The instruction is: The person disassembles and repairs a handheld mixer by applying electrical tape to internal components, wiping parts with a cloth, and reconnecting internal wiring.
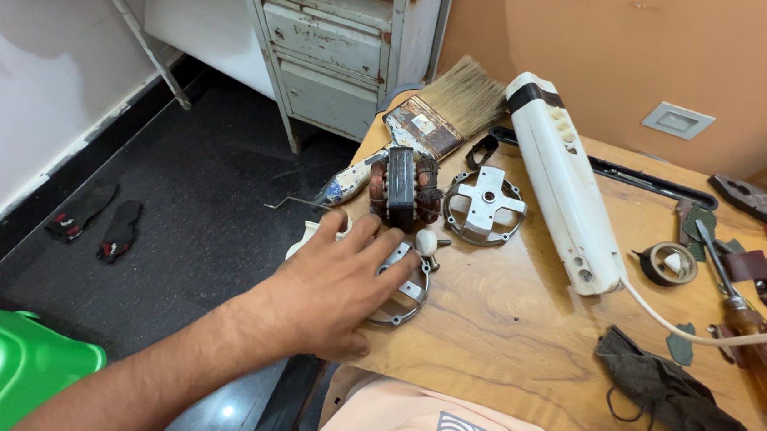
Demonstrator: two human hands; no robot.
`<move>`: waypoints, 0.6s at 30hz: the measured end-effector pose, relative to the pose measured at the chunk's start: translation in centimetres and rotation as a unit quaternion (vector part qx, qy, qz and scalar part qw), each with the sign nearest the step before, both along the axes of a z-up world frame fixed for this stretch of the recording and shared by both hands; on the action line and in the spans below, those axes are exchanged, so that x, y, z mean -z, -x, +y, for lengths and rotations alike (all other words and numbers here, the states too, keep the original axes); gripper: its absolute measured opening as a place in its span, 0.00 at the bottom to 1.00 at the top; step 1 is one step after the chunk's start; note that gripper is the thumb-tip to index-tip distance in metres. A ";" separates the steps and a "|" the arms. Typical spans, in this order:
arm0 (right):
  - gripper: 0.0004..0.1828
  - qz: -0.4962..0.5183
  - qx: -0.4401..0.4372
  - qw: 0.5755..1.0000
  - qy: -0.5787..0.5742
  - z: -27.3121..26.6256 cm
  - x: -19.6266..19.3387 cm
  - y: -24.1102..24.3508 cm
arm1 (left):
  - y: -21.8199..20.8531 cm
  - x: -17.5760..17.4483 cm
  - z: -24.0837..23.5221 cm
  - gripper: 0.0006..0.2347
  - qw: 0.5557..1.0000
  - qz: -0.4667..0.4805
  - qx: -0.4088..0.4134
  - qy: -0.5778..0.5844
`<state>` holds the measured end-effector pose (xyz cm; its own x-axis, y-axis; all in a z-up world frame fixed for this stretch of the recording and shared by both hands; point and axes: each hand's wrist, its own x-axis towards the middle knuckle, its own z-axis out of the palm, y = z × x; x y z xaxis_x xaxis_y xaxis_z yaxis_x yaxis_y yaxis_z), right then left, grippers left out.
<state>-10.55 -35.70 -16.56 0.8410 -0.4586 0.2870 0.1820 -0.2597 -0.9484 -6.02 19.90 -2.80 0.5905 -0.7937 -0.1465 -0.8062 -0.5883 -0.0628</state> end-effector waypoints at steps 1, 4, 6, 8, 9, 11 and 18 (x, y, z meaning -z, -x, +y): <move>0.17 0.003 0.001 1.000 0.002 0.0 -0.1 0.0 | 0.0 0.1 -0.1 0.44 1.000 0.010 -0.003 -0.009; 0.17 0.009 0.008 1.000 0.004 -0.3 -0.1 0.2 | -0.2 0.1 -0.2 0.44 1.000 0.023 0.002 -0.005; 0.18 0.012 0.009 1.000 0.005 -0.3 -0.1 0.3 | -0.5 0.1 -0.3 0.43 1.000 0.026 0.004 0.008; 0.18 0.013 0.008 1.000 0.008 -0.2 0.2 0.2 | -0.8 0.0 0.0 0.41 0.999 0.039 0.006 0.026; 0.18 0.014 0.008 1.000 0.008 -0.1 0.3 0.2 | -1.0 -0.1 0.4 0.41 0.998 0.051 0.008 0.038; 0.18 0.014 0.010 1.000 0.008 0.3 0.3 0.1 | -1.7 -0.4 1.4 0.43 0.997 0.053 0.002 0.056; 0.19 0.016 0.005 1.000 0.015 -0.1 0.8 -1.6 | -2.4 -0.3 4.2 0.44 0.994 0.037 -0.066 0.085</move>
<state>-8.94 -35.75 -17.37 0.8453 -0.4587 0.2741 0.1489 -0.2905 -0.9452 -3.64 24.09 -2.52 0.6834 -0.7272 -0.0635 -0.7203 -0.6859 0.1032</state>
